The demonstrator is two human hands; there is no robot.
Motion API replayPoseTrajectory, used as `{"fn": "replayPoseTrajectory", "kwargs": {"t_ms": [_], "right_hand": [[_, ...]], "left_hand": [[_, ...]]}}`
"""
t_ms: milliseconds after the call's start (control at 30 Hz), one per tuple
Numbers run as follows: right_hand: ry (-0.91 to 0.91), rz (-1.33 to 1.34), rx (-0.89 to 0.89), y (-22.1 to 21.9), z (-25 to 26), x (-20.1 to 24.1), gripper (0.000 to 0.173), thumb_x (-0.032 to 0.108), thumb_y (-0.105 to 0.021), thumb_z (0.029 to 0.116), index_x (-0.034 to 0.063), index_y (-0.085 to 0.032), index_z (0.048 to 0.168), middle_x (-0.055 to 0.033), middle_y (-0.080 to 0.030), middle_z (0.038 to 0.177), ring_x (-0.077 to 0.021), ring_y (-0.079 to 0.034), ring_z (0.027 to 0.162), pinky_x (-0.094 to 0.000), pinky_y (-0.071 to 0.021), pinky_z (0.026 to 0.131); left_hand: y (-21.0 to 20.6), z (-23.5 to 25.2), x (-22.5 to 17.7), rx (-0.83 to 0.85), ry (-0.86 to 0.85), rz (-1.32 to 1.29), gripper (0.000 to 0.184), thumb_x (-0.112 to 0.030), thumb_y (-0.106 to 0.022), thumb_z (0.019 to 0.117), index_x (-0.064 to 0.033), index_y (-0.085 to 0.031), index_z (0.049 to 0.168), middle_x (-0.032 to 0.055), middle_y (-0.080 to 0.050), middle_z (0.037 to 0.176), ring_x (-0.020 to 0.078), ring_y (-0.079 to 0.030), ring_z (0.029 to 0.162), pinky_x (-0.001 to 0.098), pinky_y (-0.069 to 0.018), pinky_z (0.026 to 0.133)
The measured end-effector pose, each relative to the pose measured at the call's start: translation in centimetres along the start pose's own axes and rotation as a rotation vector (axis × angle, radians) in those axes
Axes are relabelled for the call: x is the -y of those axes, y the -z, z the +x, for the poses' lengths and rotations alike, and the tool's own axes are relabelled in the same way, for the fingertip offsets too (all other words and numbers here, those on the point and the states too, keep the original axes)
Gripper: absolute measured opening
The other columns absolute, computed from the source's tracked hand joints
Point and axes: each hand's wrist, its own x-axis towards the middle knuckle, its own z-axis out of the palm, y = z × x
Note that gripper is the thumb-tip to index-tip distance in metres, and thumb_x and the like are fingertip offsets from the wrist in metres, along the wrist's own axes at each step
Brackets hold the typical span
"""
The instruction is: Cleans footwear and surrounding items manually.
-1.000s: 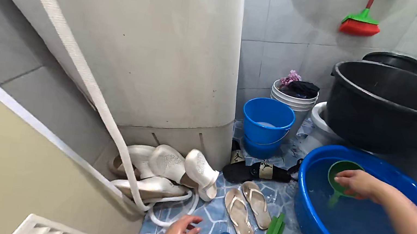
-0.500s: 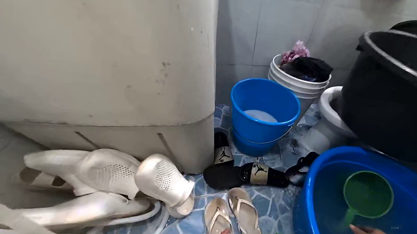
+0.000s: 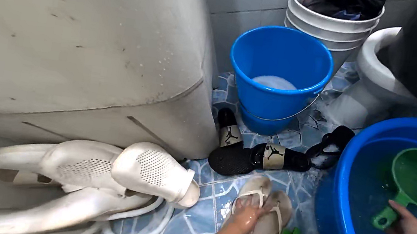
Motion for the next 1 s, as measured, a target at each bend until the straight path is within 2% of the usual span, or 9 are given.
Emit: {"fn": "replayPoseTrajectory", "kwargs": {"t_ms": [67,167,300,433,600,667,767,900,1000], "right_hand": [[0.042,-0.034,-0.019,0.1,-0.6,0.7,0.025,0.019,-0.046,0.1089,0.0028,-0.047,0.128,-0.0077,-0.063,0.086,-0.0136,-0.065,0.066,-0.0286,-0.0572,0.059],[0.067,-0.335,-0.062,0.1,-2.6,0.6,0.022,0.009,-0.049,0.1077,-0.0022,-0.048,0.127,-0.0084,-0.059,0.087,-0.0114,-0.059,0.059,-0.0276,-0.0528,0.055],[0.2,-0.203,-0.084,0.0,-5.6,-0.5,0.008,0.007,-0.048,0.1069,0.0,-0.05,0.106,0.0005,-0.054,0.067,-0.0053,-0.053,0.047,-0.0214,-0.0508,0.047],[0.311,-0.026,-0.019,0.0,-8.8,-1.0,0.007,0.001,-0.046,0.1028,0.0033,-0.05,0.097,0.0036,-0.056,0.061,-0.0038,-0.053,0.043,-0.0194,-0.0499,0.043],[0.483,0.013,0.044,-0.4,-11.1,-0.7,0.007,-0.002,-0.051,0.0931,0.0055,-0.051,0.093,0.0042,-0.059,0.06,-0.0045,-0.054,0.042,-0.0197,-0.0503,0.041],[0.58,-0.037,0.076,-0.3,-11.5,-0.5,0.008,0.003,-0.055,0.0878,0.0079,-0.053,0.093,0.0066,-0.06,0.06,-0.0034,-0.057,0.044,-0.0194,-0.0513,0.042],[0.717,-0.113,0.127,-1.0,-12.4,0.6,0.011,0.009,-0.06,0.0849,0.0105,-0.055,0.094,0.0099,-0.06,0.061,-0.0009,-0.058,0.046,-0.0179,-0.0521,0.044],[0.797,-0.193,0.174,-2.6,-14.3,2.3,0.011,0.012,-0.063,0.084,0.0124,-0.056,0.092,0.0102,-0.059,0.061,0.0004,-0.057,0.047,-0.018,-0.0509,0.045],[0.802,-0.283,0.169,-4.0,-15.0,2.6,0.009,0.013,-0.065,0.0847,0.0104,-0.058,0.09,0.0074,-0.058,0.06,-0.001,-0.057,0.046,-0.0201,-0.0508,0.045]], "left_hand": [[-0.3,0.2,-0.1,-0.033,0.014,0.01,0.057,-0.007,-0.045,0.1062,-0.0294,-0.04,0.159,0.0118,-0.029,0.168,0.0508,-0.01,0.155,0.0798,-0.0048,0.115],[0.0,0.2,-0.8,-0.055,0.114,-0.014,0.059,-0.009,-0.045,0.1074,-0.0283,-0.033,0.161,0.0102,-0.023,0.17,0.0479,-0.011,0.156,0.0772,-0.0132,0.117],[0.9,-0.1,-1.8,-0.092,0.16,0.019,0.056,-0.003,-0.041,0.1066,-0.0209,-0.037,0.16,0.0196,-0.047,0.155,0.0468,-0.044,0.141,0.0579,-0.0448,0.109],[1.8,0.2,-2.5,-0.121,0.325,-0.052,0.054,-0.007,-0.042,0.1076,-0.0174,-0.034,0.16,0.0247,-0.046,0.152,0.0432,-0.059,0.126,0.0532,-0.0512,0.102],[4.8,0.3,-4.8,-0.042,0.413,-0.029,0.057,-0.027,-0.053,0.1062,-0.0112,-0.035,0.158,0.0268,-0.057,0.14,0.0443,-0.056,0.13,0.0587,-0.0465,0.106],[7.6,0.4,-6.4,-0.026,0.406,-0.015,0.059,-0.033,-0.058,0.1035,-0.0058,-0.042,0.154,0.0291,-0.054,0.143,0.0455,-0.054,0.132,0.0601,-0.0441,0.107],[11.0,1.6,-7.5,-0.062,0.303,-0.091,0.059,-0.036,-0.063,0.1015,-0.0043,-0.049,0.149,0.0307,-0.044,0.151,0.0481,-0.051,0.133,0.0625,-0.0426,0.108],[14.6,3.4,-9.8,0.076,0.234,-0.024,0.061,-0.04,-0.056,0.1053,-0.0044,-0.044,0.154,0.026,-0.052,0.148,0.041,-0.049,0.138,0.0607,-0.0368,0.114],[15.5,4.1,-11.1,0.176,0.223,0.1,0.049,-0.03,-0.057,0.1061,0.0026,-0.053,0.142,0.0284,-0.059,0.135,0.042,-0.058,0.126,0.0604,-0.0432,0.106]]}}
